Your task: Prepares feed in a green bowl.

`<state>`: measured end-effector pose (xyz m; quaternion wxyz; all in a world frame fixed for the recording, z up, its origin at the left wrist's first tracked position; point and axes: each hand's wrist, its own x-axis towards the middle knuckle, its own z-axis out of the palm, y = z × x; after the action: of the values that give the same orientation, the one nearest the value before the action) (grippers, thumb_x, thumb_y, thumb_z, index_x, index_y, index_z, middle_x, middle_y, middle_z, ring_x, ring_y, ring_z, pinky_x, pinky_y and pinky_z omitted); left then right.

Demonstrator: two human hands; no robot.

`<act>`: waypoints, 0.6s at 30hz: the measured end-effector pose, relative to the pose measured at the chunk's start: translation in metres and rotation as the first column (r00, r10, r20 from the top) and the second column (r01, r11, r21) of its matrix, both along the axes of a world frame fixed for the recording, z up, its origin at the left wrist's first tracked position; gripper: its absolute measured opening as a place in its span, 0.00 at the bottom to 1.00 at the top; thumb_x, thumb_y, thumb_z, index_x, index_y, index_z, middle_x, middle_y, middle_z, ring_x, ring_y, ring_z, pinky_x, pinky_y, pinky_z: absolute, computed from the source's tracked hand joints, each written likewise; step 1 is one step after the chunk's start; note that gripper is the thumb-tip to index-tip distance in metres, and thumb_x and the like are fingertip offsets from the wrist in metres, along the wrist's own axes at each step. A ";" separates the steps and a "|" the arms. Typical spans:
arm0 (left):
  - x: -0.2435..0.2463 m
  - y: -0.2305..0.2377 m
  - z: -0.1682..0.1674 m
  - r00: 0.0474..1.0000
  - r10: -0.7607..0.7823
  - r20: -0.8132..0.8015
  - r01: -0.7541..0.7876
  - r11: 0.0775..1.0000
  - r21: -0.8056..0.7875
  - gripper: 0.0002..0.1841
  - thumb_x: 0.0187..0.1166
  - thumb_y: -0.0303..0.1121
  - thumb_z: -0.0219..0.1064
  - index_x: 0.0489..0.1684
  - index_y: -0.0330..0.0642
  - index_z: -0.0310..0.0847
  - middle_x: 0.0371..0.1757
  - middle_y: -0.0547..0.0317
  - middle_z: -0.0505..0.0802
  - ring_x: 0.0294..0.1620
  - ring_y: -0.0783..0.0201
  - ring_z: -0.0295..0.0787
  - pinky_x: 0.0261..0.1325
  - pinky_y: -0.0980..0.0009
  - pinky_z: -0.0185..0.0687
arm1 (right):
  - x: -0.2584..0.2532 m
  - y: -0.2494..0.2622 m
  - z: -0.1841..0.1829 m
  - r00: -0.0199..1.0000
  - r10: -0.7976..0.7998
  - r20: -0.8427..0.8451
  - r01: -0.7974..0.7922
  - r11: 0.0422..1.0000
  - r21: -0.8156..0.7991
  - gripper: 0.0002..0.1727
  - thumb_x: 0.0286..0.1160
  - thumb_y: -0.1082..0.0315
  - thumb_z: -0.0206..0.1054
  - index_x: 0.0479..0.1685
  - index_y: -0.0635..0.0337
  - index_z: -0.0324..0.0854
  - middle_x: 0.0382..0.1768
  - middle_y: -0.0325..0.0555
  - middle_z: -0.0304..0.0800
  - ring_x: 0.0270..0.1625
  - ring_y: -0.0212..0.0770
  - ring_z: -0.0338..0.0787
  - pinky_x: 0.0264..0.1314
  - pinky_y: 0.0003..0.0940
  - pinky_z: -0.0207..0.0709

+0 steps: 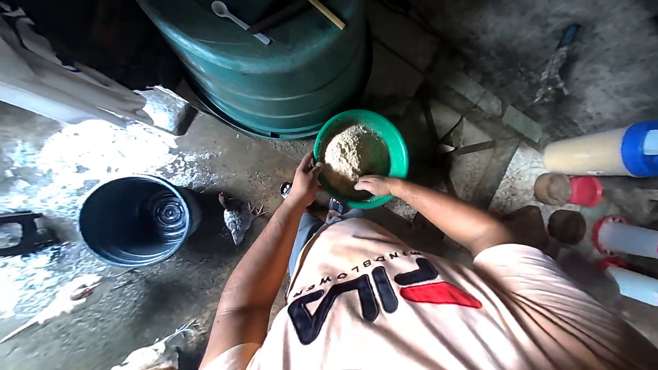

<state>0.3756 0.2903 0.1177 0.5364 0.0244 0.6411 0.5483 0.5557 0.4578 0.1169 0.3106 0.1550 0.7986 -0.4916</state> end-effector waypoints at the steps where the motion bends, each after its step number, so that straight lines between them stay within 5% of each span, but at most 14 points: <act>1: 0.000 -0.001 -0.002 1.000 0.001 0.003 -0.001 1.000 0.001 0.26 0.93 0.33 0.53 0.90 0.60 0.58 0.72 0.41 0.82 0.57 0.42 0.90 0.44 0.40 0.89 | -0.001 0.000 0.005 0.998 -0.060 0.006 0.060 0.997 -0.056 0.26 0.96 0.60 0.45 0.72 0.74 0.77 0.76 0.67 0.77 0.83 0.56 0.73 0.88 0.52 0.59; 6: -0.002 -0.006 -0.010 1.000 -0.007 -0.002 0.007 1.000 0.001 0.27 0.93 0.34 0.53 0.91 0.60 0.56 0.68 0.40 0.85 0.53 0.43 0.91 0.42 0.42 0.89 | 0.001 0.004 0.000 0.906 -0.418 -0.072 0.366 0.856 -0.364 0.31 0.93 0.62 0.37 0.82 0.76 0.67 0.84 0.64 0.69 0.89 0.48 0.67 0.93 0.40 0.54; 10: -0.003 -0.008 -0.012 1.000 0.002 0.004 -0.002 1.000 -0.003 0.26 0.93 0.35 0.53 0.90 0.61 0.57 0.70 0.41 0.84 0.56 0.42 0.90 0.44 0.40 0.89 | 0.000 0.017 -0.004 0.772 -0.629 0.093 0.545 0.579 -0.607 0.36 0.89 0.57 0.29 0.97 0.56 0.42 0.87 0.55 0.68 0.78 0.52 0.82 0.77 0.50 0.78; 12: -0.005 -0.010 -0.015 1.000 -0.008 0.010 0.008 1.000 -0.001 0.26 0.93 0.35 0.53 0.90 0.61 0.58 0.72 0.42 0.83 0.58 0.42 0.89 0.46 0.40 0.89 | 0.003 0.022 0.002 0.656 -0.726 0.206 0.701 0.486 -0.522 0.34 0.93 0.52 0.28 0.96 0.53 0.41 0.80 0.56 0.77 0.66 0.54 0.91 0.63 0.51 0.86; 14: -0.007 -0.012 -0.016 1.000 -0.025 0.002 0.025 1.000 -0.008 0.26 0.94 0.36 0.53 0.91 0.61 0.57 0.72 0.41 0.83 0.58 0.43 0.90 0.46 0.41 0.90 | 0.004 0.022 0.008 0.559 -0.820 0.126 0.811 0.508 -0.289 0.29 0.96 0.57 0.38 0.92 0.54 0.54 0.65 0.56 0.90 0.49 0.52 0.96 0.48 0.46 0.90; 15: -0.008 -0.012 -0.016 1.000 -0.028 0.001 0.028 1.000 -0.014 0.26 0.94 0.36 0.53 0.91 0.62 0.57 0.71 0.41 0.84 0.57 0.43 0.90 0.45 0.42 0.90 | 0.004 0.023 0.009 0.579 -0.815 0.021 0.806 0.569 -0.164 0.28 0.94 0.62 0.46 0.90 0.56 0.60 0.62 0.56 0.91 0.49 0.50 0.95 0.50 0.45 0.89; 18: -0.010 -0.011 -0.014 0.999 -0.043 -0.002 0.043 0.999 -0.012 0.27 0.93 0.36 0.53 0.91 0.61 0.57 0.70 0.41 0.85 0.57 0.43 0.90 0.45 0.43 0.89 | -0.006 0.021 0.000 0.749 -0.619 -0.234 0.659 0.731 0.177 0.29 0.84 0.56 0.63 0.83 0.54 0.74 0.76 0.53 0.82 0.76 0.50 0.83 0.79 0.53 0.75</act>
<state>0.3661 0.2789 0.1036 0.5475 0.0357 0.6443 0.5328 0.5500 0.4787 0.1172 0.0351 0.4189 0.7730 -0.4752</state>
